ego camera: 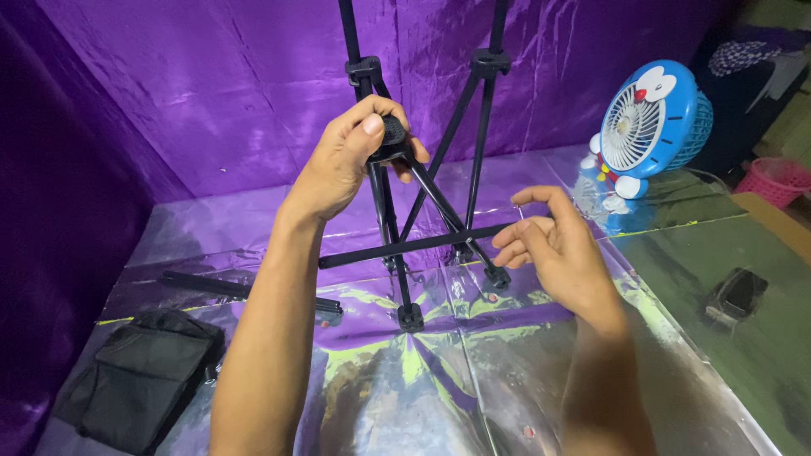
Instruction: The person assembles a black tripod on a reflective table. They connect the legs to the central hub, tighten joints with a screwdriver, and extend the legs into a standing position. The tripod is left standing upright on the table.
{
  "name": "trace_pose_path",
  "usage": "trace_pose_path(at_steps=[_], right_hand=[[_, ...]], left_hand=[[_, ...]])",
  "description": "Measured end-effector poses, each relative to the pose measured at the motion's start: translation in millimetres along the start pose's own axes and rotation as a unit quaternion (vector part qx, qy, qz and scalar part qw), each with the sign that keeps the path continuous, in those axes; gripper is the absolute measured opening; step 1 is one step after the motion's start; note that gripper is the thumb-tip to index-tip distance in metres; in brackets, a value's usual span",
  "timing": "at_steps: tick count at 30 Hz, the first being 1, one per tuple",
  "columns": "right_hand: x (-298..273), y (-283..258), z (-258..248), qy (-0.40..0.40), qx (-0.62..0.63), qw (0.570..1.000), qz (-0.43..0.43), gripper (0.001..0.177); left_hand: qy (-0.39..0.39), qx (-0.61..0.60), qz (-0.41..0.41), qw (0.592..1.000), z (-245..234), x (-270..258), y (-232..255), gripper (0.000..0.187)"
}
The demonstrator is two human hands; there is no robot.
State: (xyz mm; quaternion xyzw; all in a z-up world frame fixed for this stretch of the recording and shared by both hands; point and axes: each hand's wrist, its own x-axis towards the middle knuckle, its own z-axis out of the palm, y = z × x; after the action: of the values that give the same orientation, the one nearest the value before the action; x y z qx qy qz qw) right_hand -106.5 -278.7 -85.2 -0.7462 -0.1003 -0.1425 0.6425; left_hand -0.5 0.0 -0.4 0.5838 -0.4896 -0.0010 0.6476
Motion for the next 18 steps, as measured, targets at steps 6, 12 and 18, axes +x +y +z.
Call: trace_pose_path(at_steps=[6, 12, 18], right_hand=[[12.8, 16.4, -4.1, 0.033, -0.045, 0.998, -0.012, 0.023], [14.1, 20.8, -0.7, -0.014, -0.198, 0.98, 0.026, 0.027], [18.0, 21.1, 8.3, 0.029, -0.284, 0.954, -0.091, 0.038]], left_hand=[[0.003, -0.002, -0.007, 1.0, -0.1, -0.3, 0.4, 0.051], [0.006, -0.011, -0.012, 1.0, -1.6, 0.1, -0.9, 0.055], [0.003, -0.009, -0.01, 1.0, -2.6, -1.0, -1.0, 0.056]])
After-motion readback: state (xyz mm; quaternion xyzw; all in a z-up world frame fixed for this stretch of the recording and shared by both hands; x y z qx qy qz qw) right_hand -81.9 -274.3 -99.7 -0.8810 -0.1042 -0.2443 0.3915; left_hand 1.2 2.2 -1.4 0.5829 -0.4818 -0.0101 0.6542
